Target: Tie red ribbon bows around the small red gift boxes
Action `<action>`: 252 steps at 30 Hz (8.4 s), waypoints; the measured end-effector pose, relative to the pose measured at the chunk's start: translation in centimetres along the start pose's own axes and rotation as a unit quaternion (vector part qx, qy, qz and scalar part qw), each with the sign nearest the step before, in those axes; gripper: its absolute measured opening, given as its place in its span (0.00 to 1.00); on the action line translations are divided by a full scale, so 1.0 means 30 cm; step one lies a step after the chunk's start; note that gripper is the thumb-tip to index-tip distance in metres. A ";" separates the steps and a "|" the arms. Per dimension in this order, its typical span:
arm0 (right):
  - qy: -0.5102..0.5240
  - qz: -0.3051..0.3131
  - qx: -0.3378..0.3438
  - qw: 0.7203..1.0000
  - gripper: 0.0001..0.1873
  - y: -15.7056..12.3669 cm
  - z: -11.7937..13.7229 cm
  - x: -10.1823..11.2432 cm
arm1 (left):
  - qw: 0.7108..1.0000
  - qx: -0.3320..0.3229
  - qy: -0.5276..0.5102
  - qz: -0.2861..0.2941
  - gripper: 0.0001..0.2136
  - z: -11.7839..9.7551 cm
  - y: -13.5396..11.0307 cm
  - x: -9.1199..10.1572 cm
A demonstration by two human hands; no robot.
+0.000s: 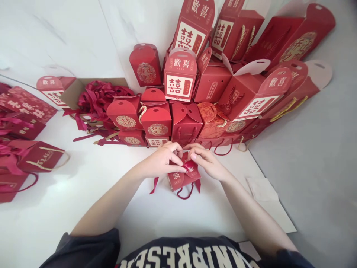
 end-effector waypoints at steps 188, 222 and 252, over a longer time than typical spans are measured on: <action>-0.050 0.061 -0.189 0.979 0.24 -0.149 -0.059 0.111 | 0.882 -0.287 0.254 -0.273 0.05 0.097 -0.076 -0.107; 0.135 0.042 -0.221 0.965 0.20 -0.081 -0.057 0.030 | 0.954 0.223 -0.193 0.057 0.14 0.157 -0.043 0.038; 0.144 0.083 -0.201 0.965 0.18 -0.071 -0.039 0.038 | 0.886 0.302 -0.283 0.211 0.09 0.171 -0.071 0.100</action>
Point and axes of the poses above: each hand's wrist, its own y-axis towards the middle knuckle, its own x-axis out of the back of the hand, z = x × y, the point moved 1 cm from there along y, towards the middle knuckle, and after that the axes turned 11 degrees about -z, right-handed, at the moved point
